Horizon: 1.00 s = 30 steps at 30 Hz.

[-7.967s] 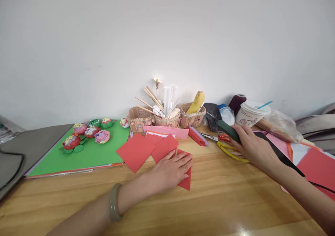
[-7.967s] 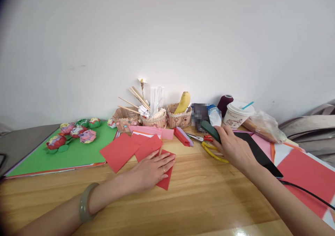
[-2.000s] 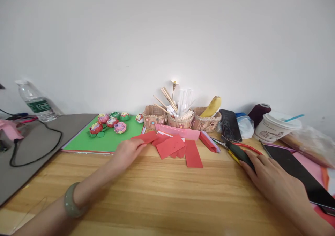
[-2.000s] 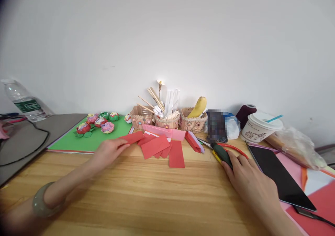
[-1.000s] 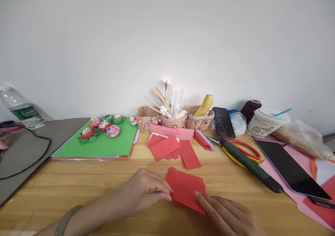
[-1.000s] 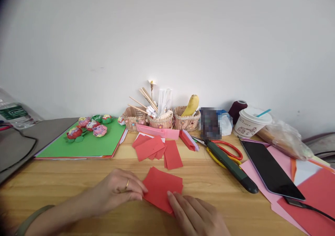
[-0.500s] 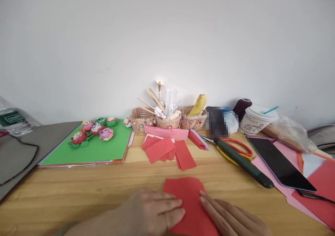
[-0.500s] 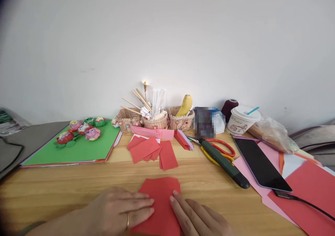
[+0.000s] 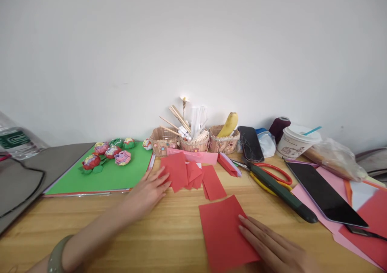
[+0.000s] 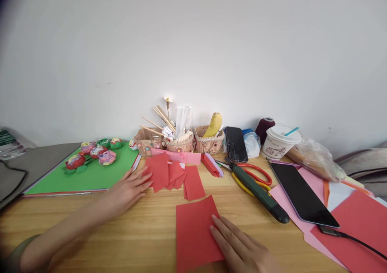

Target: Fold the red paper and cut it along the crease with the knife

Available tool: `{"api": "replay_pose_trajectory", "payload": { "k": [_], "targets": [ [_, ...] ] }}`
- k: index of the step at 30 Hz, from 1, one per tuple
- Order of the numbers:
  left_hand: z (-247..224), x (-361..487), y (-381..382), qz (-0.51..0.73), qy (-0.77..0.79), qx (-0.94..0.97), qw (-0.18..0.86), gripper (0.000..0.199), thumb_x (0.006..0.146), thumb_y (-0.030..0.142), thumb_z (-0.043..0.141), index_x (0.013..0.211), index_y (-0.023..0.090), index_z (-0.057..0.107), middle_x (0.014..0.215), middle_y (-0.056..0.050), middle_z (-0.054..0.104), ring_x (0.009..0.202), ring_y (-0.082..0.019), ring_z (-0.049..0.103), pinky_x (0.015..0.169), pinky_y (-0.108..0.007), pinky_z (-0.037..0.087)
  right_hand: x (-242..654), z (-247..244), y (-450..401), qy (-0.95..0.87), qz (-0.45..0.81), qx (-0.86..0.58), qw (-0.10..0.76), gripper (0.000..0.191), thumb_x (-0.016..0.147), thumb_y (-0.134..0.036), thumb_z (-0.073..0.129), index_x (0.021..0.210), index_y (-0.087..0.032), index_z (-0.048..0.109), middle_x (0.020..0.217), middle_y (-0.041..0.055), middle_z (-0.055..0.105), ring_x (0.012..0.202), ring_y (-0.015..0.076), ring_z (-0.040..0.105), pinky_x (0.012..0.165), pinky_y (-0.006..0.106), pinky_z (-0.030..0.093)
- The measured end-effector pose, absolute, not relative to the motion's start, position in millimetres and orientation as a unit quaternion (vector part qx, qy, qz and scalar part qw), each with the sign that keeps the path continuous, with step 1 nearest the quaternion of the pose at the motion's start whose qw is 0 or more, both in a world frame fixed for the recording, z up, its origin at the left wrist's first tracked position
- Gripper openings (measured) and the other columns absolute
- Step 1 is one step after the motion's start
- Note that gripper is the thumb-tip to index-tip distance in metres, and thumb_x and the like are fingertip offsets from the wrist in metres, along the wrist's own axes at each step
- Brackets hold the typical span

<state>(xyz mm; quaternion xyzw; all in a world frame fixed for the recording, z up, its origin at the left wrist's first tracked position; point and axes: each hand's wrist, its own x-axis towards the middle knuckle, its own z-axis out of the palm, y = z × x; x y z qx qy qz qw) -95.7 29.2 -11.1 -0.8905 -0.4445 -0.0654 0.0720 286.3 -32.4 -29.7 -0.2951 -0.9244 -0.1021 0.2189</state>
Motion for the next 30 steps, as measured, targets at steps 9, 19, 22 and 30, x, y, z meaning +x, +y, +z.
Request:
{"api": "replay_pose_trajectory", "payload": {
  "k": [9,19,22,30],
  "targets": [
    [-21,-11,-39,-0.262,-0.269,-0.924,0.069,0.017,0.093,0.019,0.048,0.102,0.020,0.063,0.095,-0.003,0.074,0.081,-0.016,0.070,0.073,-0.023,0.055,270,-28,-30,-0.933,-0.100,-0.273,0.213,0.033,0.088,-0.027,0.056,0.119,-0.020,0.064,0.120,0.0040,0.065,0.107,0.0188,0.063,0.087,0.027,0.053],
    [-19,5,-35,-0.286,-0.388,-0.867,-0.123,0.039,0.098,0.027,0.035,0.076,0.020,0.066,0.066,-0.002,0.066,0.054,-0.014,0.063,0.051,-0.022,0.050,251,-26,-38,-0.841,0.121,-0.442,0.287,0.017,0.093,-0.028,0.048,0.088,-0.026,0.064,0.078,-0.0018,0.070,0.067,0.0108,0.067,0.059,0.018,0.053],
    [-19,5,-31,-0.297,-0.435,-0.842,-0.120,0.027,0.094,0.023,0.040,0.096,0.016,0.066,0.068,-0.002,0.070,0.055,-0.017,0.066,0.051,-0.025,0.051,243,-35,-37,-0.806,0.105,-0.517,0.270,0.022,0.094,-0.035,0.045,0.077,-0.025,0.056,0.064,-0.0040,0.064,0.054,0.0115,0.063,0.048,0.020,0.049],
    [-23,4,-24,-0.265,-0.428,-0.858,-0.101,0.026,0.090,0.017,0.040,0.074,0.020,0.060,0.061,0.000,0.065,0.049,-0.015,0.062,0.047,-0.024,0.046,233,-50,-36,-0.773,0.012,-0.567,0.284,0.023,0.094,-0.045,0.043,0.105,-0.025,0.045,0.057,-0.0071,0.059,0.044,0.0125,0.061,0.037,0.019,0.044]
  ]
}}
